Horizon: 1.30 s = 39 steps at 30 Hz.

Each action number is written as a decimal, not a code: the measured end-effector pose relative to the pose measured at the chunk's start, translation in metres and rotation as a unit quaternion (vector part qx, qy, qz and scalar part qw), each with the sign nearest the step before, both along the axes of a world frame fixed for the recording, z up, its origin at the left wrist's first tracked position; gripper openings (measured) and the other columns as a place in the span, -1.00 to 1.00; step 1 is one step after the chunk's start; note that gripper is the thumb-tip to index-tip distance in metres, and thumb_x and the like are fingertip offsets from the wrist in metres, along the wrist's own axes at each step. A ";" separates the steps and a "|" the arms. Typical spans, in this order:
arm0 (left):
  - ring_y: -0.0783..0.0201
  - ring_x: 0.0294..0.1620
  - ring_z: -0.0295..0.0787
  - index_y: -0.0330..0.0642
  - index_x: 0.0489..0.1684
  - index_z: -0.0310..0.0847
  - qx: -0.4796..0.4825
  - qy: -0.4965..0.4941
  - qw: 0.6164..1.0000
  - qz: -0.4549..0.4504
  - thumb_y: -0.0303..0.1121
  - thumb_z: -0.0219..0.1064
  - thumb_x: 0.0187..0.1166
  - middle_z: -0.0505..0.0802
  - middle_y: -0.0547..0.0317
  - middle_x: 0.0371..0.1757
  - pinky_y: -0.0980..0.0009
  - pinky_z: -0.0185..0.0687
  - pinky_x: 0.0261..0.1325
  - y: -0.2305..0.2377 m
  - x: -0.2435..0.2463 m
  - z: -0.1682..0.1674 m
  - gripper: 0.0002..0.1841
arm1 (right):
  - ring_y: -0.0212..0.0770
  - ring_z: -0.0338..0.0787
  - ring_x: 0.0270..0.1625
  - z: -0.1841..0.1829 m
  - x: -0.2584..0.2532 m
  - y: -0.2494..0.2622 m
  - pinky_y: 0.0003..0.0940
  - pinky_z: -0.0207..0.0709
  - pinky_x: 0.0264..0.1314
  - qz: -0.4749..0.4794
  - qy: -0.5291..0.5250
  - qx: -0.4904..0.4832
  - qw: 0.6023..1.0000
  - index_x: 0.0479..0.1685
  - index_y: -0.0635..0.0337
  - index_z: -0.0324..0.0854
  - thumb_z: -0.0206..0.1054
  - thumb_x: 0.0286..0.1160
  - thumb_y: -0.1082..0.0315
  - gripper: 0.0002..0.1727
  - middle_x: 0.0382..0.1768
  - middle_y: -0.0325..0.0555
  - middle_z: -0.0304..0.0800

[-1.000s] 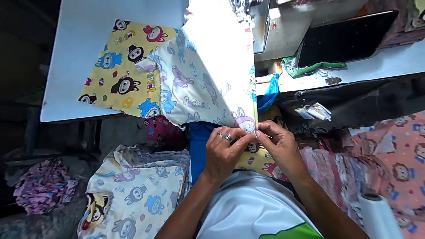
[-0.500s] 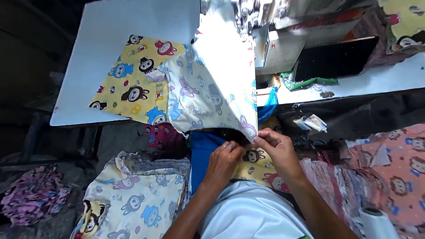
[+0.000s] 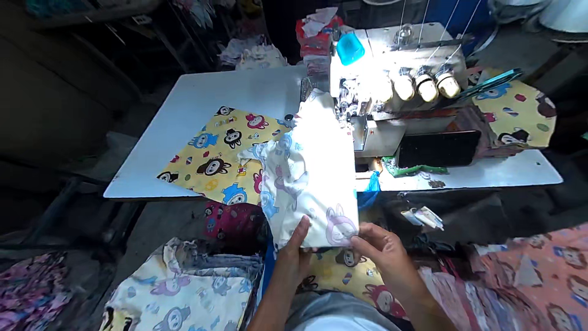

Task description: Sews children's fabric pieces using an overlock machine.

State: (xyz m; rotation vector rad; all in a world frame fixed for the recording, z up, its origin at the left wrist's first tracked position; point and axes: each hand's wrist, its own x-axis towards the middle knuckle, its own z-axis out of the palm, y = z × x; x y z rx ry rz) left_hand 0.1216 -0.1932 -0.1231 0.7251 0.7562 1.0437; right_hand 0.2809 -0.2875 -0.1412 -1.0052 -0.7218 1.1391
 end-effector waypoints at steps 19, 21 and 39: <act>0.60 -0.69 0.60 -0.15 -0.10 0.55 0.124 0.196 0.973 -0.005 -0.48 0.06 0.72 0.74 0.48 -0.63 0.69 0.59 -0.51 0.083 0.008 0.015 -0.86 | -0.51 0.76 -0.32 0.011 0.026 0.076 -0.66 0.69 -0.31 -0.157 -0.223 0.076 0.959 0.29 0.42 0.61 0.35 0.56 0.47 -0.64 -0.07 -0.16 0.81; 0.59 -0.69 0.60 -0.14 -0.17 0.57 0.114 0.181 0.977 -0.007 -0.49 0.02 0.72 0.72 0.47 -0.65 0.69 0.60 -0.50 0.099 0.015 0.016 -0.81 | -0.51 0.74 -0.32 0.016 0.033 0.091 -0.67 0.69 -0.30 -0.166 -0.254 0.086 0.949 0.22 0.37 0.71 0.34 0.58 0.45 -0.70 -0.06 -0.13 0.77; 0.55 -0.52 0.60 -0.09 -0.30 0.71 0.035 0.137 0.989 0.036 -0.21 0.22 0.78 0.71 0.40 -0.51 0.64 0.60 -0.30 0.172 0.055 0.019 -0.74 | -0.01 0.77 -0.39 0.033 0.036 0.123 -0.19 0.58 -0.48 -0.247 -0.669 -0.020 0.700 0.46 0.08 0.70 0.25 0.63 0.38 -0.57 -0.16 0.09 0.74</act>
